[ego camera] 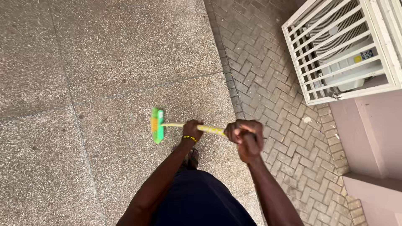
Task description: The person sweeps an outdoor stone and brick surface using a broom.
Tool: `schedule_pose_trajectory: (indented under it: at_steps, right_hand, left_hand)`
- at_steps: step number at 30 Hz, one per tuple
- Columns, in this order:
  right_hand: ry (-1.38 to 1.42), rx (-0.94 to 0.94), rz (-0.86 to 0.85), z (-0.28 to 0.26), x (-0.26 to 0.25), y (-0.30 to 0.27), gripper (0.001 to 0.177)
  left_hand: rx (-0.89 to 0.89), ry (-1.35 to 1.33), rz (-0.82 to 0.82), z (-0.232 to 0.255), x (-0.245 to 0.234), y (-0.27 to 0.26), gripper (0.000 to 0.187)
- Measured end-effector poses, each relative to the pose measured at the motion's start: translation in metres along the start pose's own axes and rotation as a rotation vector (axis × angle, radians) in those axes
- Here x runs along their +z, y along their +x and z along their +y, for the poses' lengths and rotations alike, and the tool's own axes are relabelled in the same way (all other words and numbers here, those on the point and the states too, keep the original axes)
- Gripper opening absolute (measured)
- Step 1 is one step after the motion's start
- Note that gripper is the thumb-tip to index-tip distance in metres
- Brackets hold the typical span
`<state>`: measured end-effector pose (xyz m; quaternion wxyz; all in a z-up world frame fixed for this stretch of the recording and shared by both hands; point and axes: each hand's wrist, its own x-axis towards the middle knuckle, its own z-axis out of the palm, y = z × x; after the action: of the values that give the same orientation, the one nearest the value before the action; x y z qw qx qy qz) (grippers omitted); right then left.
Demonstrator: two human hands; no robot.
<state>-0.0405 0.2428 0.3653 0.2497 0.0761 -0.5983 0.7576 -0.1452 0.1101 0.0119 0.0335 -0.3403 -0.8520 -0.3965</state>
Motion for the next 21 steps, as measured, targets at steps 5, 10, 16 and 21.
schedule_pose_trajectory:
  at_steps: [5,10,16,21]
  right_hand:
    - [-0.370,-0.031,-0.110,-0.056,0.016,0.000,0.016]
    - [-0.531,-0.033,-0.193,-0.077,0.035,0.012,0.034]
    - [-0.017,0.033,-0.045,-0.100,0.016,0.049,0.035]
    - [0.250,0.029,-0.021,-0.029,-0.021,0.071,0.037]
  left_hand:
    - [0.051,-0.185,-0.089,0.065,0.047,0.044,0.023]
    - [0.078,-0.249,-0.415,0.093,0.015,0.078,0.042]
    - [-0.065,-0.105,-0.327,0.098,-0.056,0.099,0.037]
    - [-0.333,0.065,-0.297,0.045,-0.079,0.097,0.016]
